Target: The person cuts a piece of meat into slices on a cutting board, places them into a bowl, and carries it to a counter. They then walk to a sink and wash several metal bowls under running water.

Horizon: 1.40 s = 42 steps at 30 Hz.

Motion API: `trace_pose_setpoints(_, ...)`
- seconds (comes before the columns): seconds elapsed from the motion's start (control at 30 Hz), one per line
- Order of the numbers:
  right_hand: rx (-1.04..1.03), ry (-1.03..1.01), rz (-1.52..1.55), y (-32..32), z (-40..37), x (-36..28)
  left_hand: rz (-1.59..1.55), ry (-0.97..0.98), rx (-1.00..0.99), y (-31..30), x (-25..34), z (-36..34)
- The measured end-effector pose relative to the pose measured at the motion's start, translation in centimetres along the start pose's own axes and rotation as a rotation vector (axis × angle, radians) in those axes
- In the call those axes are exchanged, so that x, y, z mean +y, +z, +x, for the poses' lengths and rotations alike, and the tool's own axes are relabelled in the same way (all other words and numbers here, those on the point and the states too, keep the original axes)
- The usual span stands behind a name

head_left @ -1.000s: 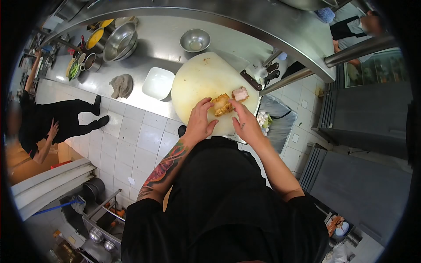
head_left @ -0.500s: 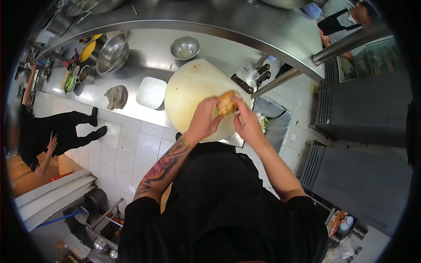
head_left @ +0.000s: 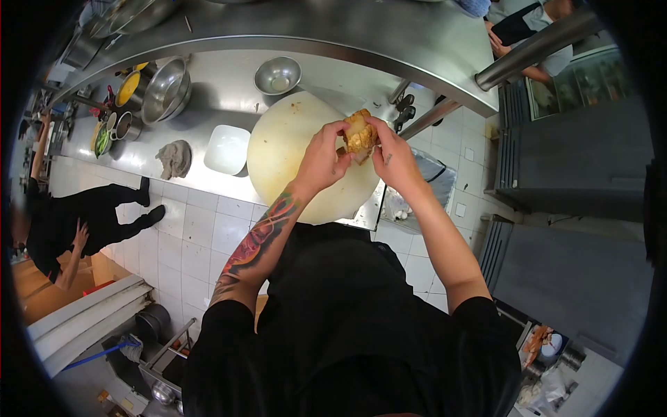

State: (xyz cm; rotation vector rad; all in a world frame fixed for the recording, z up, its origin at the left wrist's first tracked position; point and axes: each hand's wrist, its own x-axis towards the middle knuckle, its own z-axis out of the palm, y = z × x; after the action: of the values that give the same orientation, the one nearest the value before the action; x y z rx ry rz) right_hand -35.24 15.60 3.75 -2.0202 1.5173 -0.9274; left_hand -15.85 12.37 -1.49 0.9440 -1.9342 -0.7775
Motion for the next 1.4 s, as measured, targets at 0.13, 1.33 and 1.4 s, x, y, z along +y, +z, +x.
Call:
trace_pose_setpoints(0.13, 0.01, -0.034, -0.054, 1.1, -0.4, -0.7, 0.053, -0.013, -0.013, -1.2, 0.2, -1.2)
trace_pose_setpoints(1.33, -0.017, -0.266, -0.364, 4.9, -0.6, 0.4, -0.086, -0.129, -0.201, -7.4, -0.3, -7.2)
trace_pose_setpoints(1.4, -0.085, -0.294, -0.398, 5.4, 0.1, 1.5, -0.081, -0.119, -0.195, -7.5, -0.4, -7.3)
